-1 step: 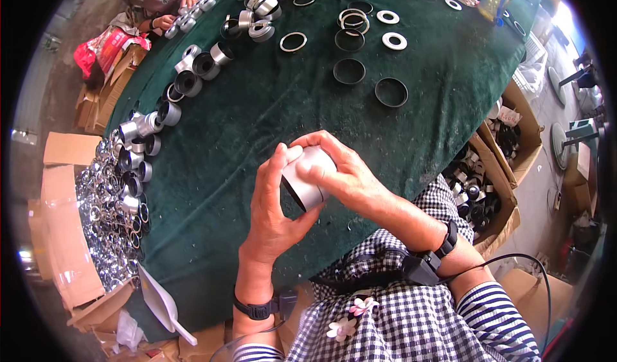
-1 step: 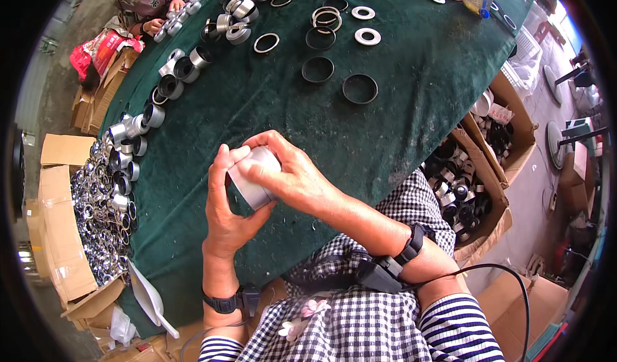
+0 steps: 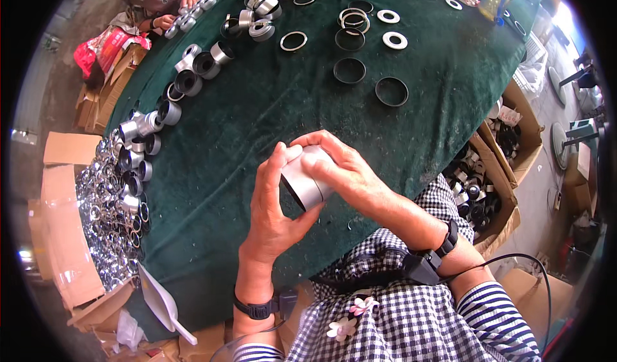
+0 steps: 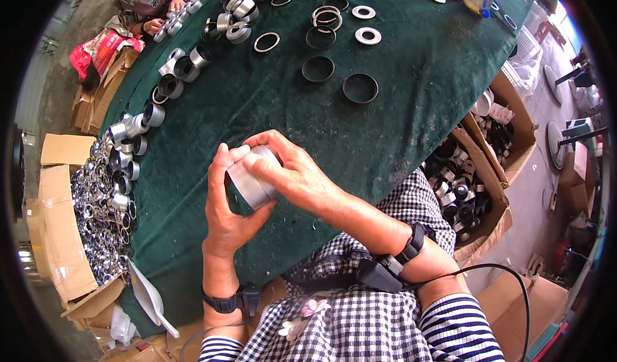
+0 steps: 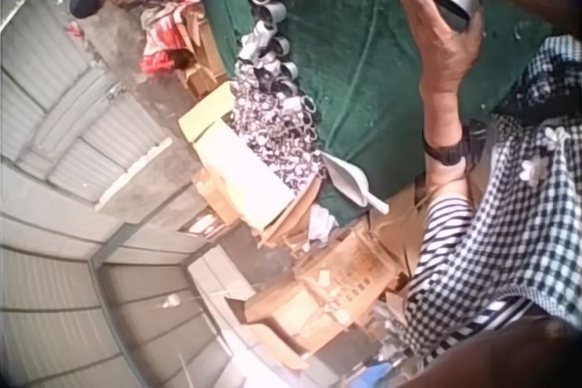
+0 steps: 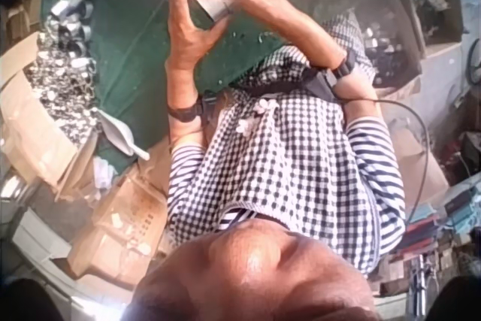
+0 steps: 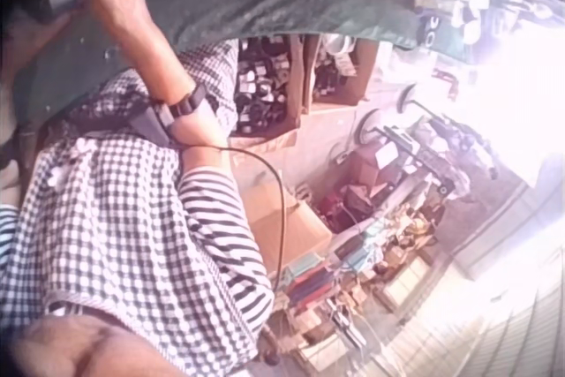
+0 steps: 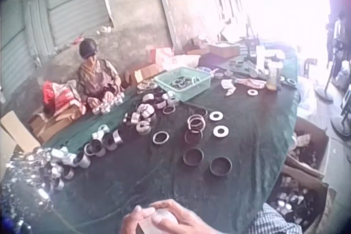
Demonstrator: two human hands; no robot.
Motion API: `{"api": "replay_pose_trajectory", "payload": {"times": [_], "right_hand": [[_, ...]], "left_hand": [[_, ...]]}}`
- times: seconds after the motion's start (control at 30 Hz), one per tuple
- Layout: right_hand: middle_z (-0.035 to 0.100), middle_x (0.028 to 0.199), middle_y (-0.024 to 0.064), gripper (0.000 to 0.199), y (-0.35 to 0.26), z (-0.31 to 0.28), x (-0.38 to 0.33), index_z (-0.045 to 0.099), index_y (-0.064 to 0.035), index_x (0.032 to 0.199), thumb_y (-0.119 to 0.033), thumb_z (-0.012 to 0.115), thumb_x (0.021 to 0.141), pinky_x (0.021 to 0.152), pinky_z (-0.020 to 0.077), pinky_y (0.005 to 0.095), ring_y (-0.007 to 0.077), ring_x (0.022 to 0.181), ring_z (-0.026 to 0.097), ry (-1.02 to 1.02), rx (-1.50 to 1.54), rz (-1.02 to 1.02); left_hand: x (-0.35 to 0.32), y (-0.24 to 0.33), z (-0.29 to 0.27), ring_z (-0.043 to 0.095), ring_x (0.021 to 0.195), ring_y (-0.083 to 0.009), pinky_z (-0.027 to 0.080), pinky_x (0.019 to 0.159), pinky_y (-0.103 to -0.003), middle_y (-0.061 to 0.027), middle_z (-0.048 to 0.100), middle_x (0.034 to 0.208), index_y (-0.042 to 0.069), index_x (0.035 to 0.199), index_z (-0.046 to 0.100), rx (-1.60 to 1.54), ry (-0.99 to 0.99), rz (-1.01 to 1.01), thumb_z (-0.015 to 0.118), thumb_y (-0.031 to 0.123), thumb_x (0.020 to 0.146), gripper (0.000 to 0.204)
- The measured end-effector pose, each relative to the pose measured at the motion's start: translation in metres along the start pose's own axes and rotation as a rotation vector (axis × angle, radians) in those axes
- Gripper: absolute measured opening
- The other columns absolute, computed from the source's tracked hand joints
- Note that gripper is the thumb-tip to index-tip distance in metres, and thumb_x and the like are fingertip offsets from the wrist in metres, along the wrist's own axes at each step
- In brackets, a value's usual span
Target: The person assembles small metal rings and cylindrical metal parts by hand at a workstation.
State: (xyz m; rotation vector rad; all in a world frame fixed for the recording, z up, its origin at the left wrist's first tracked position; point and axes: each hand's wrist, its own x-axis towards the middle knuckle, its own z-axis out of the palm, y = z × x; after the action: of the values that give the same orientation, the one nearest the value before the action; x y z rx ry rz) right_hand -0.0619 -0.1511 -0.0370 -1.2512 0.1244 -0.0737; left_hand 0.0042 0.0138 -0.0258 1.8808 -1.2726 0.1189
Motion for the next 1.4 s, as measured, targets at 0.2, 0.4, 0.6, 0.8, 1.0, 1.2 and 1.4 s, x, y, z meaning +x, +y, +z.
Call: {"api": "replay_pose_trajectory", "payload": {"times": [0.2,0.4,0.6,0.8,1.0,1.2,1.4], "right_hand": [[0.059,0.12,0.0089,0.051,0.011,-0.009,0.004,0.051,-0.0064,0.136,-0.023,0.067,0.09,0.095,0.0464,0.0337,0.0176,0.111,0.057,-0.021,0.085,-0.09],[0.059,0.111,0.0083,0.054,0.041,-0.018,0.012,0.05,-0.0059,0.138,-0.021,0.065,0.088,0.08,0.0546,0.0314,0.0153,0.095,0.059,0.165,-0.17,-0.058],[0.059,0.116,0.011,0.058,0.07,-0.034,0.012,0.049,-0.006,0.139,-0.033,0.067,0.091,0.079,0.0533,0.0298,0.0162,0.095,0.059,0.107,-0.322,-0.107],[0.055,0.132,0.0136,0.067,0.075,-0.043,0.024,0.043,-0.0065,0.144,-0.038,0.068,0.091,0.08,0.0541,0.0295,0.0199,0.111,0.058,0.076,-0.315,-0.186],[0.046,0.143,0.0147,0.078,0.082,-0.038,0.023,0.037,-0.0059,0.148,-0.037,0.073,0.086,0.095,0.0469,0.0345,0.0214,0.118,0.052,0.017,-0.374,-0.302],[0.048,0.14,0.0146,0.082,0.077,-0.037,0.018,0.037,-0.0056,0.147,-0.044,0.074,0.084,0.092,0.0494,0.035,0.0223,0.118,0.053,0.078,-0.423,-0.242],[0.049,0.139,0.0174,0.086,0.081,-0.04,0.016,0.036,-0.0029,0.147,-0.044,0.077,0.083,0.096,0.0454,0.0342,0.022,0.119,0.052,0.081,-0.359,-0.217]], "left_hand": [[0.006,-0.005,0.001,0.055,0.124,-0.0314,0.043,0.106,-0.043,-0.016,0.054,0.135,0.003,0.15,0.03,-0.073,0.025,-0.074,0.085,0.005,0.066,0.1],[-0.044,-0.018,-0.048,0.053,0.123,-0.0294,0.044,0.102,-0.039,-0.0153,0.051,0.134,0.007,0.139,0.046,0.078,0.154,-0.271,0.082,0.014,0.073,0.076],[-0.213,0.019,-0.182,0.056,0.111,-0.0226,0.048,0.093,-0.035,-0.0113,0.054,0.12,0.01,0.138,0.048,0.658,0.511,-0.812,0.079,0.008,0.074,0.072],[-0.37,0.131,-0.262,0.049,0.126,-0.0386,0.039,0.109,-0.044,-0.0211,0.045,0.139,0.009,0.144,0.041,1.449,0.307,-1.593,0.079,0.008,0.069,0.084],[-0.315,0.015,-0.215,0.042,0.135,-0.0395,0.036,0.112,-0.045,-0.0201,0.043,0.147,0.003,0.136,0.049,1.102,0.472,-1.012,0.071,0.007,0.076,0.064],[-0.197,-0.16,-0.202,0.048,0.13,-0.0367,0.041,0.108,-0.042,-0.0187,0.047,0.141,0.002,0.136,0.046,0.839,0.306,-0.79,0.067,0.011,0.085,0.057],[-0.128,-0.298,-0.227,0.046,0.132,-0.0377,0.042,0.108,-0.043,-0.023,0.044,0.144,0.001,0.144,0.039,0.823,0.376,-0.828,0.063,0.01,0.087,0.062]]}}
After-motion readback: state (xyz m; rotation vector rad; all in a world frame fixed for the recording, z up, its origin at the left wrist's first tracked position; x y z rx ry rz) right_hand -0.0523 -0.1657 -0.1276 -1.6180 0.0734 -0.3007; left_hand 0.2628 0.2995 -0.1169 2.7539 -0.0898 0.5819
